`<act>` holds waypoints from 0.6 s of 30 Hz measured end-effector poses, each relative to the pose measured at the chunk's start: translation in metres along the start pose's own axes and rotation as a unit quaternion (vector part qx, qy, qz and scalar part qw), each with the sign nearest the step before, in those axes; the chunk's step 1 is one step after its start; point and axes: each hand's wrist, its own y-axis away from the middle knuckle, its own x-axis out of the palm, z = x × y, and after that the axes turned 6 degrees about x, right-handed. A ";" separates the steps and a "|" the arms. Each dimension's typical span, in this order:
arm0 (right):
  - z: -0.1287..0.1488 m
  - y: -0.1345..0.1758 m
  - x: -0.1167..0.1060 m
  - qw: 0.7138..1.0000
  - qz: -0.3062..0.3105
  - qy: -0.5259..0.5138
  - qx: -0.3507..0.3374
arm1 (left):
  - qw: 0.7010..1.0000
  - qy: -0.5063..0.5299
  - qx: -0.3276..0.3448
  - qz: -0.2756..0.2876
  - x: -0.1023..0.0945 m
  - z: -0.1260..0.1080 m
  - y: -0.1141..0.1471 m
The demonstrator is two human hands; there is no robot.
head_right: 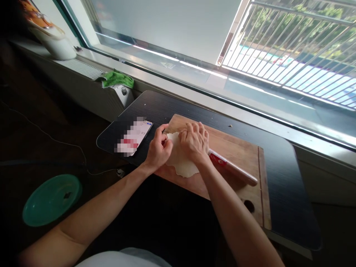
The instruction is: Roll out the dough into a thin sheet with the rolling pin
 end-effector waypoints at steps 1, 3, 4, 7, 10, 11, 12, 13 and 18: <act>0.000 -0.003 -0.001 1.000 -0.003 0.005 0.007 | 1.000 0.001 -0.001 0.001 0.000 0.000 0.000; -0.004 -0.016 -0.003 0.998 -0.006 0.008 0.056 | 1.000 0.002 -0.003 0.003 -0.001 0.000 -0.001; -0.006 -0.023 -0.004 0.997 -0.009 0.005 0.079 | 1.000 0.002 -0.003 0.001 -0.001 -0.001 -0.001; -0.005 -0.020 -0.001 0.997 -0.008 0.000 0.073 | 1.000 0.005 -0.001 -0.007 -0.001 -0.002 0.000; 0.004 0.005 0.006 1.000 -0.013 0.015 0.000 | 1.000 0.009 0.001 -0.015 0.001 -0.001 0.002; 0.006 0.009 0.007 0.999 -0.021 0.023 -0.011 | 1.000 0.011 -0.002 -0.016 0.002 -0.001 0.002; 0.006 0.008 0.008 0.999 -0.032 0.032 -0.012 | 1.000 0.015 -0.007 -0.018 0.002 0.000 0.001; 0.005 0.002 0.007 0.998 -0.043 0.039 -0.002 | 0.999 0.020 -0.017 -0.019 0.002 0.000 0.000; -0.020 -0.049 -0.017 0.990 -0.093 0.045 0.099 | 0.990 0.030 -0.132 0.028 -0.007 -0.003 -0.023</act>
